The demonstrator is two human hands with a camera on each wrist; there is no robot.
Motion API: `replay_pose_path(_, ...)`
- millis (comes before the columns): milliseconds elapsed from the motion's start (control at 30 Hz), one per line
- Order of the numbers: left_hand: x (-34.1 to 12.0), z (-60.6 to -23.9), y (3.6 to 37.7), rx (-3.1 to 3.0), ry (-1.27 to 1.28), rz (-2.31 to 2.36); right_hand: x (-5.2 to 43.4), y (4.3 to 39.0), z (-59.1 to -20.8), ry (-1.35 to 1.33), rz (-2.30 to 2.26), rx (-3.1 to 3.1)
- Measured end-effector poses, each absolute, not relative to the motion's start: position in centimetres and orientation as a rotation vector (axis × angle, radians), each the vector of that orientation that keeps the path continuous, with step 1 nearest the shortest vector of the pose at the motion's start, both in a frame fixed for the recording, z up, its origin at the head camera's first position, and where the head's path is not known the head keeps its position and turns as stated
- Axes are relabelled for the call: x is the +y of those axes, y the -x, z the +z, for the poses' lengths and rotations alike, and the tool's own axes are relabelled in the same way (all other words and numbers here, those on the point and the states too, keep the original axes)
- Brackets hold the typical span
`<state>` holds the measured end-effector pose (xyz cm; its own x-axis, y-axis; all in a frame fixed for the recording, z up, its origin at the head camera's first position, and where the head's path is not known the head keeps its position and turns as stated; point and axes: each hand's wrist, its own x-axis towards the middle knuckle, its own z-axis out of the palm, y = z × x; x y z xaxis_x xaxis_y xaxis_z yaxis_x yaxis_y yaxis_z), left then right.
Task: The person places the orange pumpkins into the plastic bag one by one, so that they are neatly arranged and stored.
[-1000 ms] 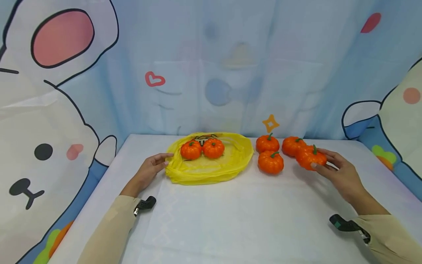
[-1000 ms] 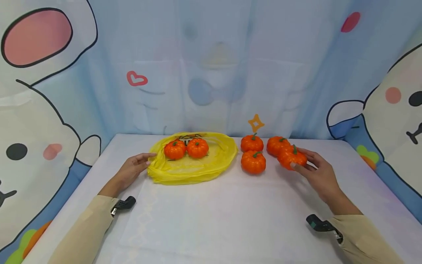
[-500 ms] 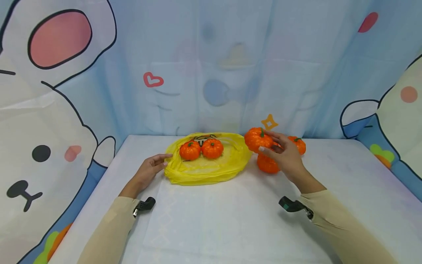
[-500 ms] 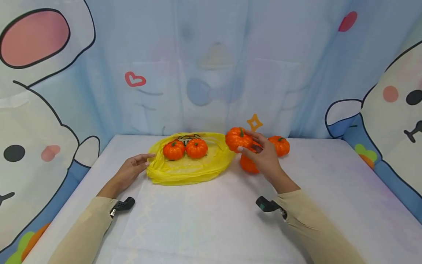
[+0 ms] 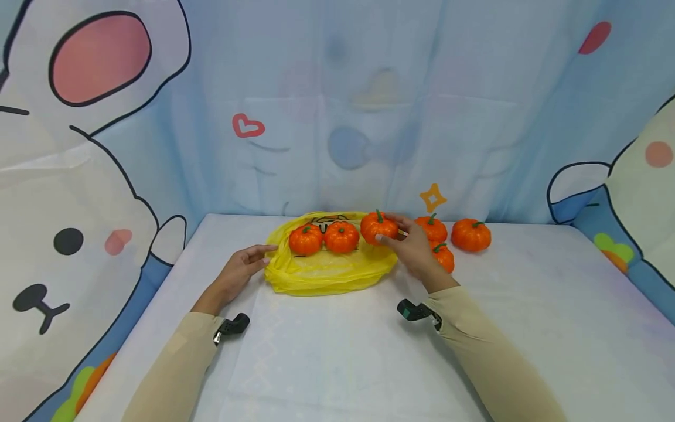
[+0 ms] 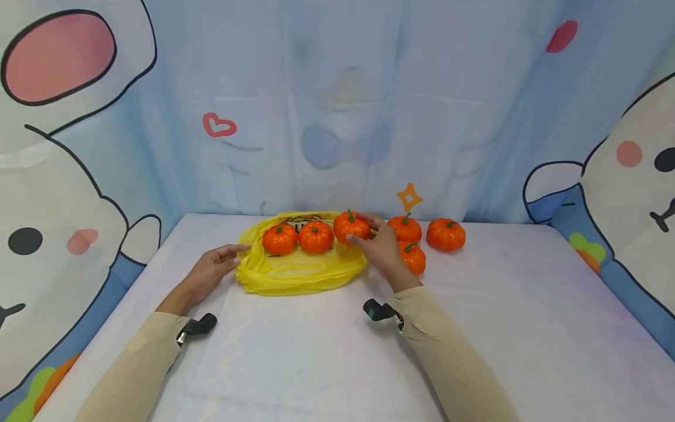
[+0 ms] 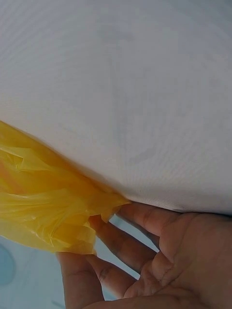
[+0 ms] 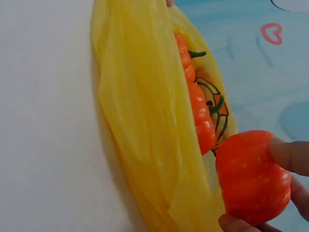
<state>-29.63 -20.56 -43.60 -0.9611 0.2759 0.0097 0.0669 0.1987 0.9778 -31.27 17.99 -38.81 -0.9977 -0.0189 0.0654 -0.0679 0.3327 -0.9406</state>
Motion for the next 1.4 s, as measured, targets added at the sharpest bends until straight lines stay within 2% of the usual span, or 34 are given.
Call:
replay_pose_path(333, -20.7, -43.3, 29.9, 2.327, -0.326, 1.825, 17.1, 32.5, -40.6, 0.036, 1.809, -2.537)
replay_pose_path(800, -20.4, -43.2, 29.9, 2.325, -0.306, 1.824, 17.2, 32.6, -41.1, 0.002, 1.557, -2.661)
replay_pose_path(967, -20.3, -43.3, 29.7, 2.307, -0.304, 1.835, 18.2, 32.0, -39.3, -0.076, 1.598, -2.765)
replay_pose_path(1100, -20.1, -43.3, 29.8, 2.297, -0.301, 1.842, 20.3, 31.2, -36.2, -0.126, 1.557, -2.847)
replay_pose_path(1267, -20.0, -43.3, 29.7, 2.294, -0.295, 1.839, 25.1, 30.0, -32.6, 0.016, 1.715, -2.702)
replay_pose_path(1400, -20.2, -43.4, 29.6, 2.300, -0.294, 1.840, 28.7, 29.5, -31.8, 0.059, 1.884, -2.590)
